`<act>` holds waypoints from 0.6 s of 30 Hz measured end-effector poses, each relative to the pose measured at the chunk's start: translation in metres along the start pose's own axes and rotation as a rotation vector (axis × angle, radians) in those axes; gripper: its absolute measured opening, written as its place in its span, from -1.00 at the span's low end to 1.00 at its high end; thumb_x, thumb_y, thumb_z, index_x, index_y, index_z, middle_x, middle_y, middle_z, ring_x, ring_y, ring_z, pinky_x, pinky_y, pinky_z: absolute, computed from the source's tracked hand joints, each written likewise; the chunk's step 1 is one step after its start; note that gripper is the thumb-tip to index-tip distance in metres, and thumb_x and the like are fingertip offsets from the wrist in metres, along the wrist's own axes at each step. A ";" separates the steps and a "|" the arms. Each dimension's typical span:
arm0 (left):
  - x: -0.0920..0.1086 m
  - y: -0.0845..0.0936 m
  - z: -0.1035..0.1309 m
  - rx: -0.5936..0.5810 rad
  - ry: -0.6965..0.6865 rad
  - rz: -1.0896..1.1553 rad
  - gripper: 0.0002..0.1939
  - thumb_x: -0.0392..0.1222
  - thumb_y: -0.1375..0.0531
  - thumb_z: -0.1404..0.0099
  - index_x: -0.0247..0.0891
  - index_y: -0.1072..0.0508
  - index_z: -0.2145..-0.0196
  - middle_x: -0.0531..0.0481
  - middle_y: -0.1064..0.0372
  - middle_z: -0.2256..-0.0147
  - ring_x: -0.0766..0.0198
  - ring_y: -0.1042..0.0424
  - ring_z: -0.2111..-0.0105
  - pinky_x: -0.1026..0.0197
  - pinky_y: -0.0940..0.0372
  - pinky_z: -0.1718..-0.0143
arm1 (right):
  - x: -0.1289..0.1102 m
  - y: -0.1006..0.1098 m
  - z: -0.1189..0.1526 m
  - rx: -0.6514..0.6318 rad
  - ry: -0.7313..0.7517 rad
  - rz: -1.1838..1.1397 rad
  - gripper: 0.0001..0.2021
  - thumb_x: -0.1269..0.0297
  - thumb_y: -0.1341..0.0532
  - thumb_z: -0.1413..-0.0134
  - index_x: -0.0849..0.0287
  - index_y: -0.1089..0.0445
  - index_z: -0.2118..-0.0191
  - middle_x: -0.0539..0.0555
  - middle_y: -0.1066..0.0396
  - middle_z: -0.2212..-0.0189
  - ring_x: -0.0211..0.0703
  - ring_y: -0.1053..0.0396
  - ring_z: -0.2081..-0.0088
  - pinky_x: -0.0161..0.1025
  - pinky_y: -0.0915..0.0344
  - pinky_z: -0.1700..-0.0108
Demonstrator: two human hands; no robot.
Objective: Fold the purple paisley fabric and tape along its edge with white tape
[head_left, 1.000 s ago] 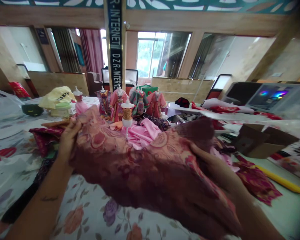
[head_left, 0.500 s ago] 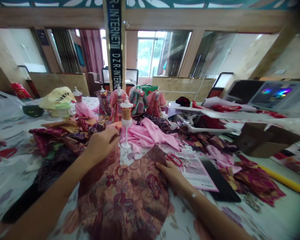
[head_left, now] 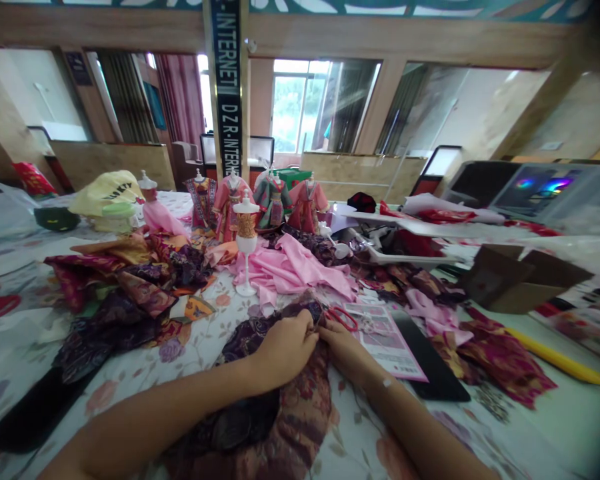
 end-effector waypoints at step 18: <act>-0.127 0.075 0.021 0.076 0.340 0.274 -0.71 0.05 -0.15 -0.11 -0.26 -0.31 0.45 0.10 -0.26 0.59 0.30 -0.28 0.59 0.30 -0.13 0.53 | 0.003 -0.003 0.004 0.018 -0.028 0.001 -0.77 0.15 -0.29 0.19 0.13 -0.38 0.35 -0.11 -0.29 0.69 -0.38 -0.04 0.76 -0.35 0.00 0.67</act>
Point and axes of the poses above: each hand's wrist, its own z-axis away from the middle knuckle, its own y-axis out of the back of the hand, x = y × z, the point moved 8 cm from there along -z, towards the middle knuckle
